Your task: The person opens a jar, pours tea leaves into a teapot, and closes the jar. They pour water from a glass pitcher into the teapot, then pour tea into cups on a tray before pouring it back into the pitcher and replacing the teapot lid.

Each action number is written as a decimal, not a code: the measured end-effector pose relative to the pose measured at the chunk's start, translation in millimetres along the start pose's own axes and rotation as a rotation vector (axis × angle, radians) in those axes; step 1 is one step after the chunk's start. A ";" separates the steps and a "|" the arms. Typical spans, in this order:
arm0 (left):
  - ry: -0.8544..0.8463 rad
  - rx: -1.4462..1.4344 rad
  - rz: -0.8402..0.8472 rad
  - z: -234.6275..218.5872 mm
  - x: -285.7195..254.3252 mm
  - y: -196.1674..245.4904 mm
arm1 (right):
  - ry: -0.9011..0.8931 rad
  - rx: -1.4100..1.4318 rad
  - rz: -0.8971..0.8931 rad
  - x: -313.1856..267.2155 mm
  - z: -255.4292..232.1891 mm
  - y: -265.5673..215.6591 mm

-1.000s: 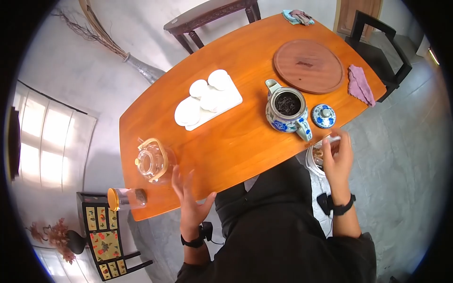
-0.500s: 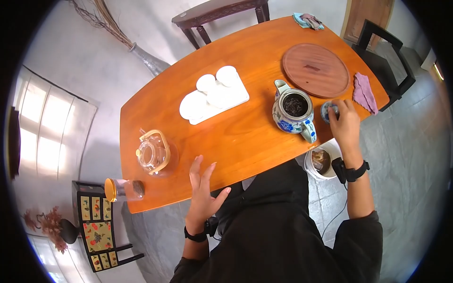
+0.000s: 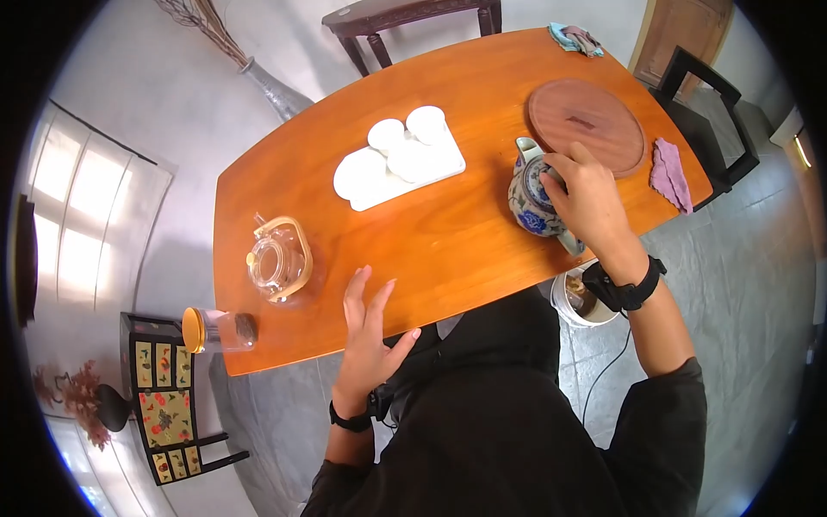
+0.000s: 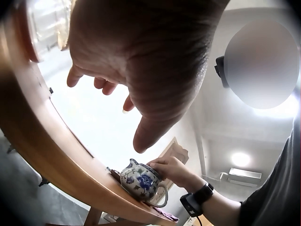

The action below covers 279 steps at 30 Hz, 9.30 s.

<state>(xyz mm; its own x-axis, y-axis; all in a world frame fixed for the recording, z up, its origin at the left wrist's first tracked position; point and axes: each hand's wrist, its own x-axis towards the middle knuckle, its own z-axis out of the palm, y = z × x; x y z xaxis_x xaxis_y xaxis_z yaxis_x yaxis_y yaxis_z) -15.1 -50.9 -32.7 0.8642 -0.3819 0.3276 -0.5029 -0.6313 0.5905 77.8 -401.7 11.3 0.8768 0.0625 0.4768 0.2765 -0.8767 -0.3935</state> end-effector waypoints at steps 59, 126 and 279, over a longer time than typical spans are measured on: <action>-0.002 0.034 -0.013 -15.6 23.5 -10.5 | -0.529 1.995 1.125 -97.9 94.0 -157.6; 0.056 0.144 0.007 -23.7 103.0 35.6 | -0.496 1.191 0.682 -21.5 38.7 -111.1; 0.022 0.037 0.345 133.8 140.3 82.1 | -0.199 0.979 0.793 -114.6 0.4 21.9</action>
<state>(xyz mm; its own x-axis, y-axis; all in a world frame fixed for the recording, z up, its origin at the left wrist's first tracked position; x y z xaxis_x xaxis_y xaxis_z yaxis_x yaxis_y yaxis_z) 62.4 -246.6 -37.0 0.6429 -0.5630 0.5193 -0.7656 -0.4914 0.4151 -16.5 -427.9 -52.3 0.9543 -0.1701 -0.2458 -0.2487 0.0049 -0.9686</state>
